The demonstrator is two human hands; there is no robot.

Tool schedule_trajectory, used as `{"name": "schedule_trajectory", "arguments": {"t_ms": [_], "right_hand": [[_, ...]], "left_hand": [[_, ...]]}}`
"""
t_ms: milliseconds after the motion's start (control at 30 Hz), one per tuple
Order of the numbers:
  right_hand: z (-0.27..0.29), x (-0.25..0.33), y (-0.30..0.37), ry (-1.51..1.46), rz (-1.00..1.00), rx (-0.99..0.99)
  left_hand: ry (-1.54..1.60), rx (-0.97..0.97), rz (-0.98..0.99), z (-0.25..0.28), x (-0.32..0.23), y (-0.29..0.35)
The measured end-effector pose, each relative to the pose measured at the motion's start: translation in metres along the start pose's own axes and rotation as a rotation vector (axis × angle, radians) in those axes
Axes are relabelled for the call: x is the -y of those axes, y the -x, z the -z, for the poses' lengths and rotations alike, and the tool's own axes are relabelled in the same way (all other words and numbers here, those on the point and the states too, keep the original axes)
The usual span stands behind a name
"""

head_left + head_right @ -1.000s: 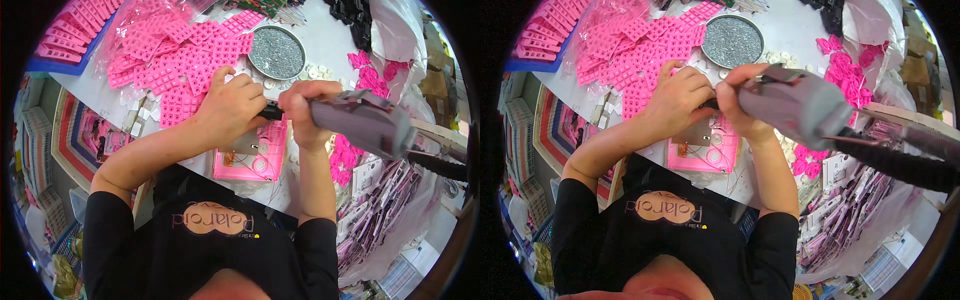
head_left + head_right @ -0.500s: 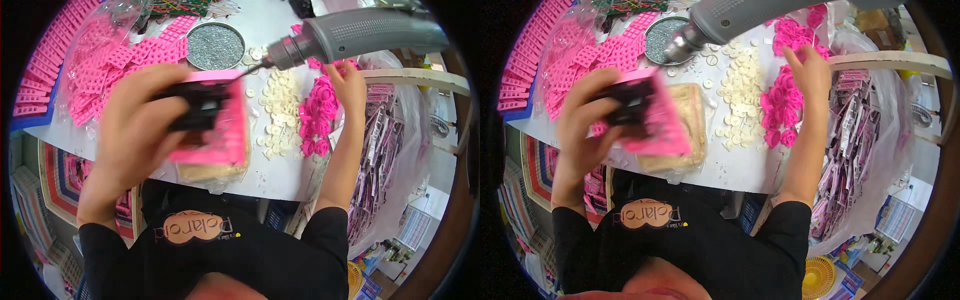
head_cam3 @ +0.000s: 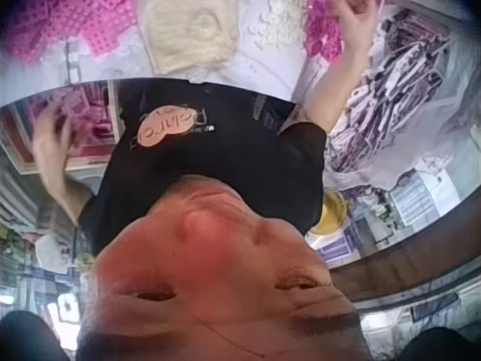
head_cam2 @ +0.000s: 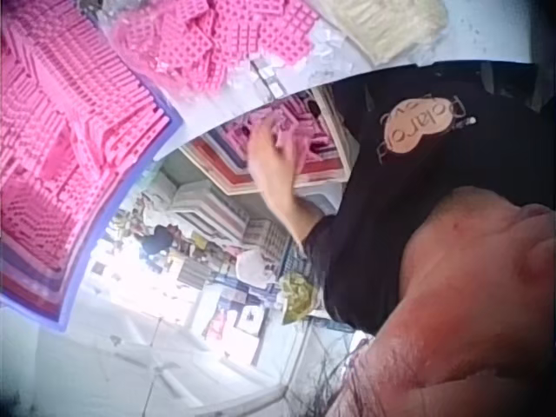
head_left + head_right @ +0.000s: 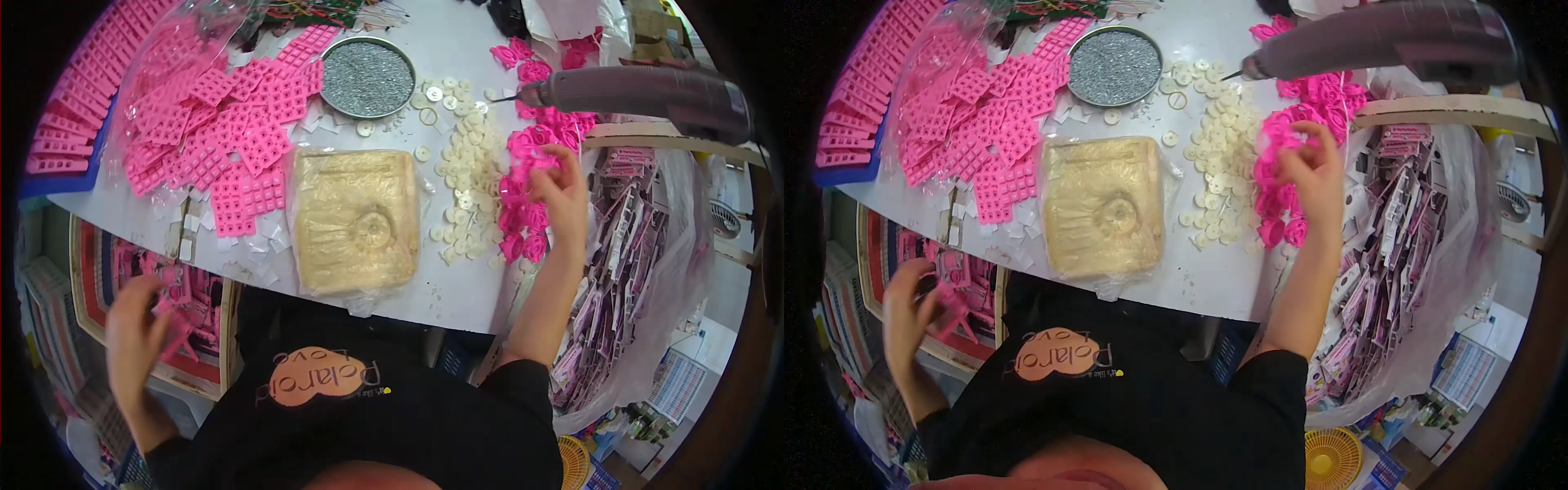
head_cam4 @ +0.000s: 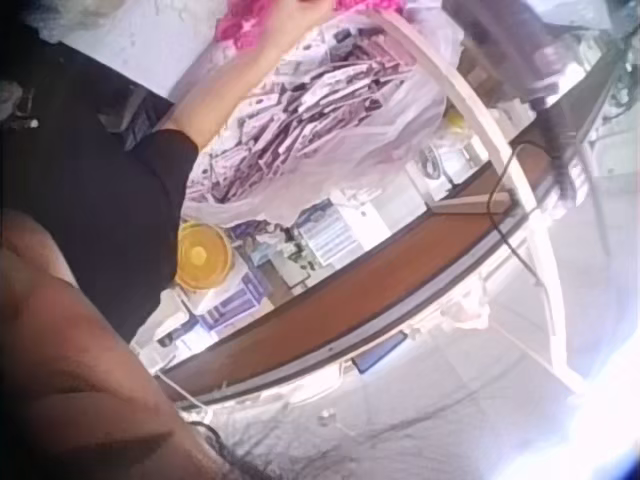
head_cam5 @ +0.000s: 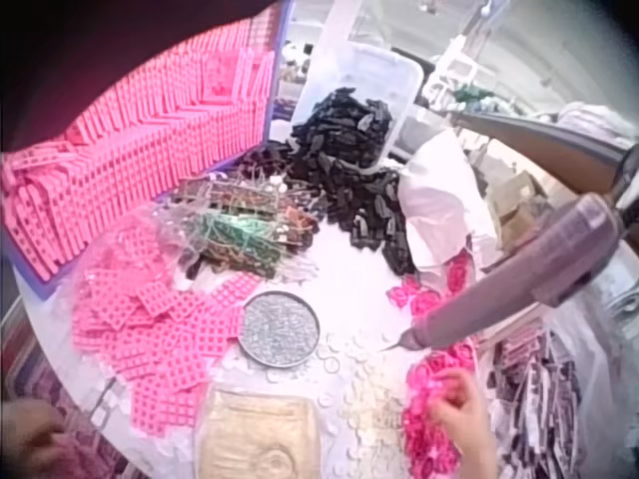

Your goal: Assemble a toy electronic bank by inserting components such as the circuit board and keypad into the plastic casing and securing them.

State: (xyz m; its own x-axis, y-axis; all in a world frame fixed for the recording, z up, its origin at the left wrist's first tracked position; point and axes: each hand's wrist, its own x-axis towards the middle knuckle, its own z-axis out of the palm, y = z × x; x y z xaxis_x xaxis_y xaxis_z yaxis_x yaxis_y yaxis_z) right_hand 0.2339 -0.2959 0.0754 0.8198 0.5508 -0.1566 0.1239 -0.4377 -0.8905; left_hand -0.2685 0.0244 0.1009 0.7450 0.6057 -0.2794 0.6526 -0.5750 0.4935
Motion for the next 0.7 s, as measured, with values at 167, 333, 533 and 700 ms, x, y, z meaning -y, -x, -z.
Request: {"name": "schedule_trajectory", "arguments": {"t_ms": [167, 333, 533, 700], "right_hand": [[-0.110, 0.017, 0.069, -0.616, -0.005, 0.321], [-0.145, 0.033, 0.106, -0.268, 0.224, 0.165], [-0.129, 0.055, 0.080, 0.325, 0.956, 0.401], [-0.139, 0.041, 0.083, 0.476, 0.771, 0.361]], "left_hand": [[0.714, 0.211, -0.277, -0.095, -0.121, -0.069], [1.082, 0.312, -0.350, -0.147, -0.161, -0.109], [0.766, 0.908, -0.293, -0.112, -0.150, -0.129], [0.509, 0.539, -0.324, -0.105, -0.148, -0.122]]}}
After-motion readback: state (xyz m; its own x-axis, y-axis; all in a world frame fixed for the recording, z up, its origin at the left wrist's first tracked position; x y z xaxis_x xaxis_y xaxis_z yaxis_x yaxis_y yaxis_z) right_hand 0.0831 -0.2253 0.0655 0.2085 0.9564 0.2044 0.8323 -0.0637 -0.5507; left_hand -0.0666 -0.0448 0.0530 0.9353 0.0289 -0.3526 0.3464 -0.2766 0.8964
